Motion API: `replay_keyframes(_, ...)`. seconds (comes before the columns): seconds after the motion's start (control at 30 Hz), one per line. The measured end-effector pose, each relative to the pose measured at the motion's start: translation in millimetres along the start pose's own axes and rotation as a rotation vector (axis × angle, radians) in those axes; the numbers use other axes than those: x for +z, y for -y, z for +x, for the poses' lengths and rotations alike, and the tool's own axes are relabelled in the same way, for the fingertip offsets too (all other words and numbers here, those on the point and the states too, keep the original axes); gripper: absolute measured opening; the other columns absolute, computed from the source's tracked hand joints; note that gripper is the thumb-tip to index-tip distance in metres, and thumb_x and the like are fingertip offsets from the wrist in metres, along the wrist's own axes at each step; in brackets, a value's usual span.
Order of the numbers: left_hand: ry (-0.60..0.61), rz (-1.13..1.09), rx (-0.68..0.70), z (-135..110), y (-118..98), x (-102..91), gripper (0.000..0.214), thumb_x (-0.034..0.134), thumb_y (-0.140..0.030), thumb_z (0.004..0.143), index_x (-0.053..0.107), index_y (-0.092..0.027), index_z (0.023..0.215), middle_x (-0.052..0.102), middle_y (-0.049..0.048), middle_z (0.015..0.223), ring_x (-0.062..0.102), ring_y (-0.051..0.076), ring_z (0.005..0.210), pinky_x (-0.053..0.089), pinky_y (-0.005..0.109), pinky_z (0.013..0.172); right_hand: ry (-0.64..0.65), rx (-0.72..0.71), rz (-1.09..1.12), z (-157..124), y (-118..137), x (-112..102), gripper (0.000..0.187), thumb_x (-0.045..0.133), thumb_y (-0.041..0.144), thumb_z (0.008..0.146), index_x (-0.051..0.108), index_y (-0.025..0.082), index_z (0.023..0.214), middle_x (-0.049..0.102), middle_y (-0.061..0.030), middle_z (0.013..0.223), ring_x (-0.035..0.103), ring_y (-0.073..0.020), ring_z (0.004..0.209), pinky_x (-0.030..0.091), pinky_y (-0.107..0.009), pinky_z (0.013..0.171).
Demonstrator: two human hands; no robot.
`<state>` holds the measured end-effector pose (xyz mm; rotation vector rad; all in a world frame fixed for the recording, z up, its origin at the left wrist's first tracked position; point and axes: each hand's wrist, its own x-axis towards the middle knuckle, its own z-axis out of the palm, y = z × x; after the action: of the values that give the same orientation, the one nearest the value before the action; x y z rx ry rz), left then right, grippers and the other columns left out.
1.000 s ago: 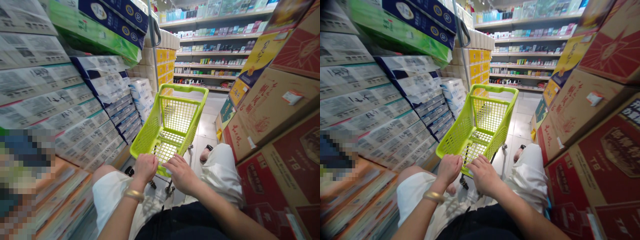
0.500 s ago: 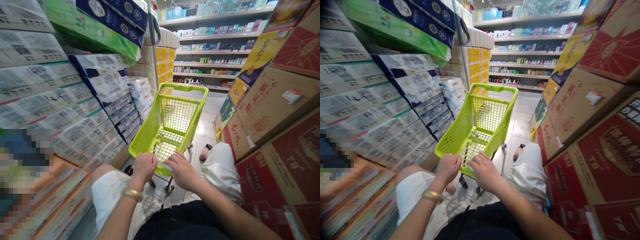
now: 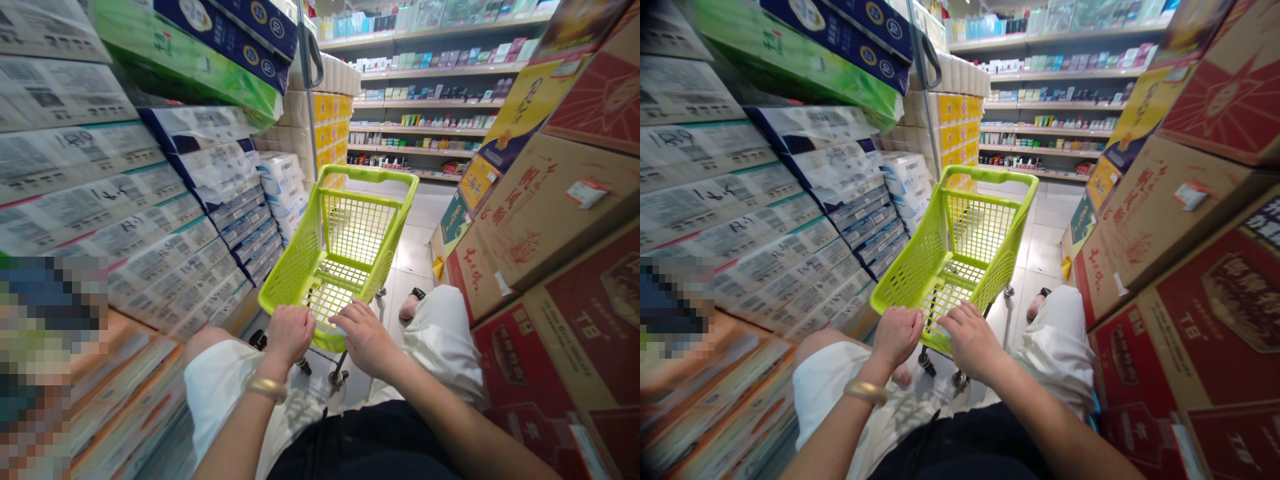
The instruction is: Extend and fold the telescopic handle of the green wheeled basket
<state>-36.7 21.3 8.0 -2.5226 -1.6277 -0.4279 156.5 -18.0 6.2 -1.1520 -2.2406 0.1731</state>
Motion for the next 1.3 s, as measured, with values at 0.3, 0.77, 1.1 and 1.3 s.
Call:
replay_keyframes(0.3,0.006,0.001,-0.006,1.1,-1.5,-0.4,0.041,0.033,-0.026,0.093,0.063,-0.019,0.065,0.064,0.0067,0.062,0.057,0.02,0.066,0.031,0.036,0.067,-0.009,0.033,0.004,14.3,-28.7,-18.5,0.051,0.047,-0.004,0.066,0.065,0.017,0.108,0.062,-0.0088,0.099,0.052,-0.0231,0.1,0.037,-0.048,0.108)
replay_keyframes(0.77,0.016,-0.007,-0.013,1.5,-2.2,-1.0,0.041,0.034,-0.026,0.093,0.063,-0.019,0.066,0.066,0.0068,0.064,0.059,0.02,0.067,0.031,0.036,0.069,-0.03,0.005,0.004,14.2,-33.3,-17.3,0.05,0.047,-0.003,0.068,0.065,0.018,0.11,0.061,-0.0084,0.099,0.053,-0.0227,0.1,0.038,-0.049,0.106)
replay_keyframes(1.1,0.035,-0.01,-0.007,1.1,0.0,-1.1,0.042,0.033,-0.026,0.093,0.064,-0.019,0.065,0.066,0.0074,0.064,0.058,0.021,0.067,0.029,0.036,0.067,0.044,-0.104,0.094,-1.4,-8.3,-4.0,0.051,0.048,0.0,0.068,0.063,0.021,0.112,0.061,-0.0067,0.098,0.053,-0.0224,0.1,0.039,-0.047,0.106)
replay_keyframes(1.3,0.05,0.006,-0.027,2.6,-2.8,-0.4,0.042,0.033,-0.026,0.093,0.064,-0.019,0.066,0.067,0.0071,0.066,0.059,0.021,0.068,0.03,0.036,0.068,-0.077,-0.025,0.056,13.4,-38.3,-14.2,0.054,0.045,-0.003,0.066,0.064,0.02,0.111,0.06,-0.0076,0.097,0.052,-0.0226,0.099,0.039,-0.049,0.104)
